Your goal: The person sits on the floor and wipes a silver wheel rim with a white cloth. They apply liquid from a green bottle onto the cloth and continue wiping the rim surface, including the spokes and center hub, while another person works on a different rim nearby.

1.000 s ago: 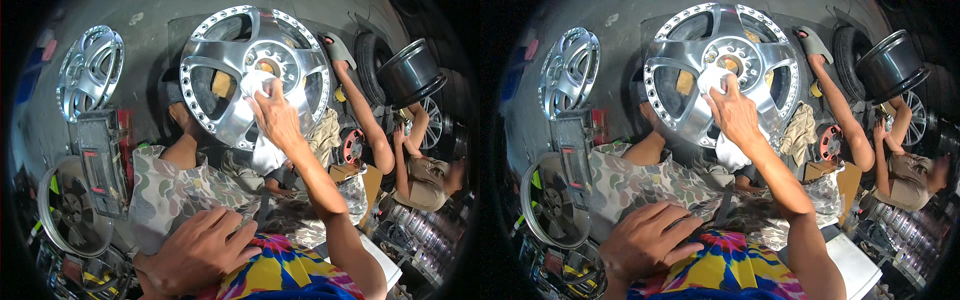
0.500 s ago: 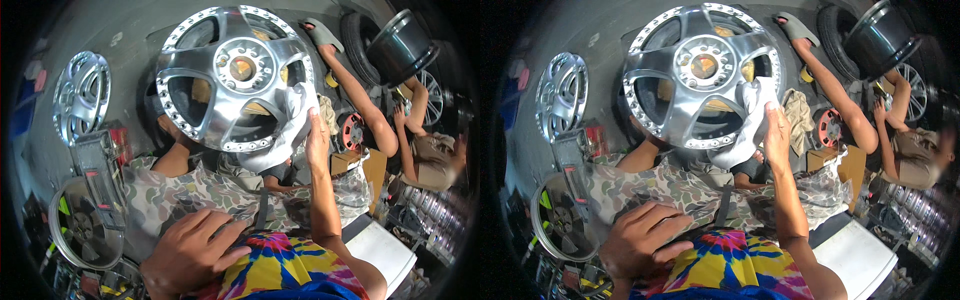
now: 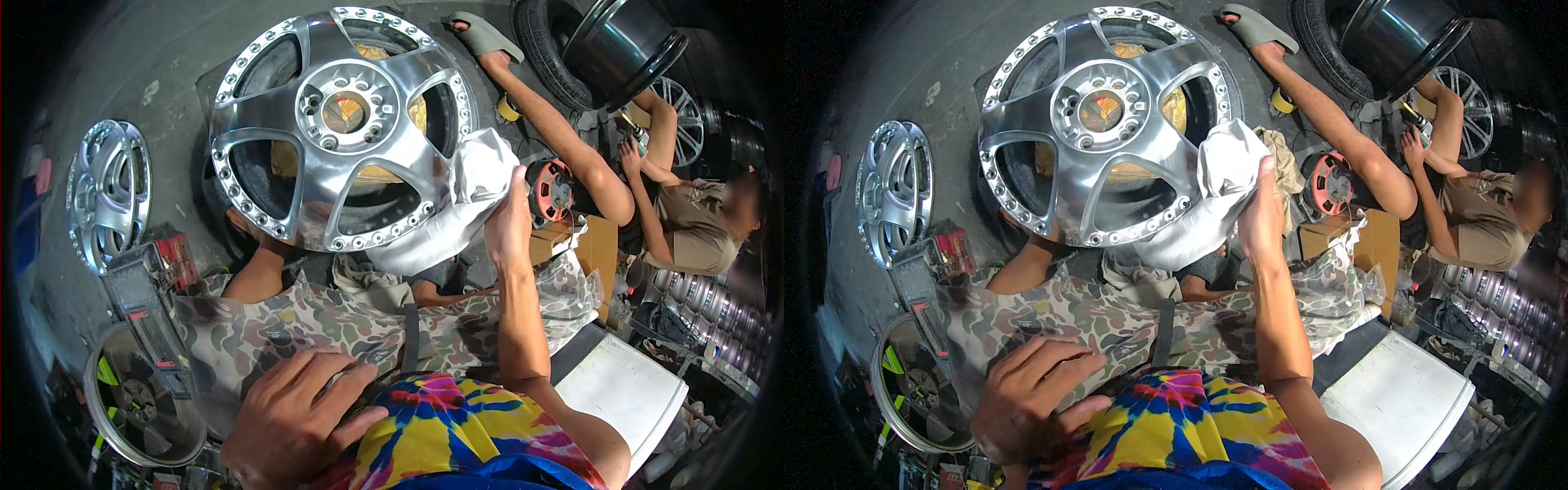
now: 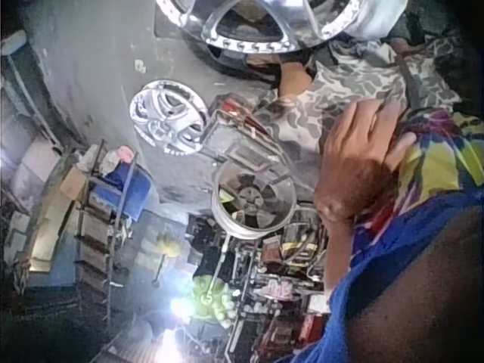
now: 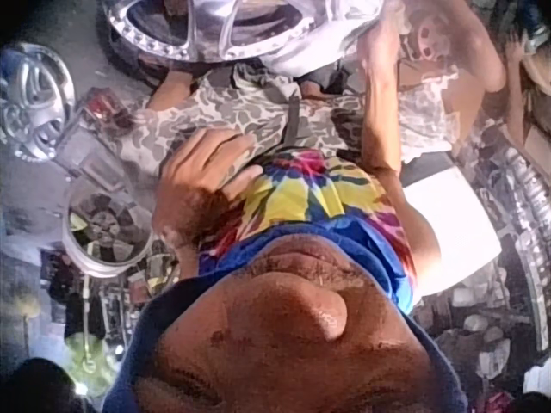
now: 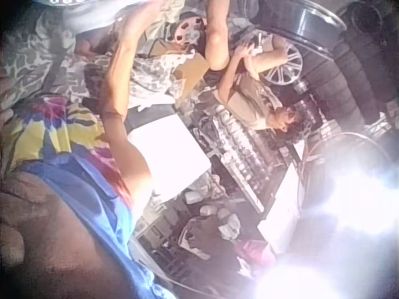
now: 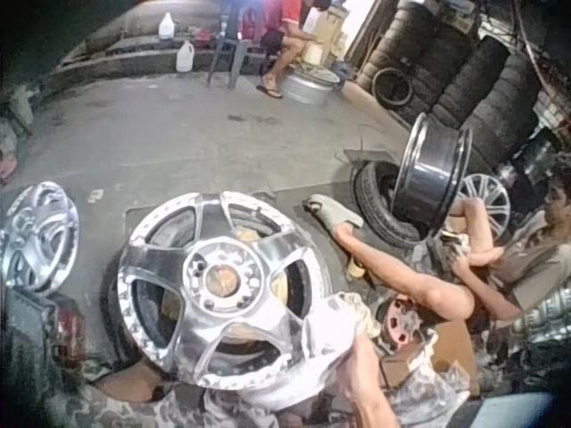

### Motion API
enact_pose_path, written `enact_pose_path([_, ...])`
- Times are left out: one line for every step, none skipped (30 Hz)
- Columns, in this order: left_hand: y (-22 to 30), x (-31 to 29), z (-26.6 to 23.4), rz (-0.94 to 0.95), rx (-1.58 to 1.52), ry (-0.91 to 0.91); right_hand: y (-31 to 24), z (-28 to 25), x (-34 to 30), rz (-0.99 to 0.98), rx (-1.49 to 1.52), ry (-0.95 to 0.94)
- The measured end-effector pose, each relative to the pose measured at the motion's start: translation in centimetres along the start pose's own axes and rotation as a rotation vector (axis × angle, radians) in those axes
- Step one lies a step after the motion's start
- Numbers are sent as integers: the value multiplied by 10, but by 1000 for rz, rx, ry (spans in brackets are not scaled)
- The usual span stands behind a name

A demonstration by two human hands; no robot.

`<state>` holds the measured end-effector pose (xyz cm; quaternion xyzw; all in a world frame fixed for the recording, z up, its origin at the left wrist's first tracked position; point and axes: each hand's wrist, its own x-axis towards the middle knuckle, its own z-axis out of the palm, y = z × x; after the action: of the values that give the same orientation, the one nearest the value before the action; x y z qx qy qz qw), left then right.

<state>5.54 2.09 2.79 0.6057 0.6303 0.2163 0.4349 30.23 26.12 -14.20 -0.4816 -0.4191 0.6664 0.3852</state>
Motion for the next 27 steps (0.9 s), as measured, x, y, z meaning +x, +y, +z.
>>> enact_pose_path([2, -3, 0, -15, -7, 8, 1, -1, 1, -45, -129, -56])
enact_pose_path([2, -2, 0, -15, -9, 1, 2, -5, -2, -90, -282, -83])
enact_pose_path([1, -1, 0, -14, -11, -6, 3, -6, -6, -143, -414, -73])
enact_pose_path([0, -1, 0, -6, -12, -4, 4, -6, -10, -195, -546, -62])
enact_pose_path([-2, 0, 1, 3, -13, -2, 1, -4, -13, -247, -679, -50])
enact_pose_path([0, -1, 0, 2, -14, 5, -5, -1, -15, -234, -692, -41])
enact_pose_path([1, -2, 0, 0, -14, 9, -7, -3, -15, -190, -625, -46])
enact_pose_path([1, -2, 0, 5, -15, 12, -9, -8, -14, -151, -561, -47])
enact_pose_path([0, -3, 0, 10, -16, 14, -10, -12, -13, -111, -497, -46])
enact_pose_path([0, -3, 1, 19, -22, 23, -8, -15, -13, -102, -411, -39])
enact_pose_path([0, -4, 2, 32, -35, 38, -10, -18, -13, -91, -334, -17])
enact_pose_path([0, -5, 3, 45, -47, 53, -11, -19, -13, -79, -257, 4])
enact_pose_path([1, -6, 3, 38, -49, 56, -15, -21, -13, -68, -179, 24])
enact_pose_path([-1, -6, 3, 40, -53, 54, -24, -23, -16, 8, -43, -5])
enact_pose_path([-3, -5, 4, 42, -57, 53, -30, -24, -19, 14, -17, 13])
enact_pose_path([-5, -3, 4, 58, -59, 54, -37, -25, -21, 20, 10, 31])
enact_pose_path([-4, -4, 3, 61, -49, 57, -39, -24, -23, 34, 50, 39])
enact_pose_path([-3, -5, 2, 63, -40, 59, -35, -33, -20, 55, 59, 11])
enact_pose_path([-2, -5, 2, 64, -43, 58, -35, -35, -20, 63, 73, 8])
enact_pose_path([-2, -5, 2, 63, -43, 55, -33, -35, -20, 74, 91, 4])
enact_pose_path([-2, -5, 1, 61, -43, 52, -31, -34, -20, 85, 110, 1])
enact_pose_path([-2, -5, 1, 70, -43, 54, -30, -33, -21, 84, 129, -4])
enact_pose_path([-3, -5, 2, 74, -51, 59, -30, -31, -22, 88, 141, -12])
enact_pose_path([-3, -6, 2, 79, -58, 64, -30, -29, -22, 91, 154, -20])
enact_pose_path([-2, -8, 3, 72, -60, 67, -30, -26, -21, 95, 179, -34])
enact_pose_path([-3, -8, 3, 73, -61, 63, -30, -25, -20, 94, 204, -40])
enact_pose_path([-3, -8, 3, 72, -61, 61, -30, -25, -20, 93, 230, -47])
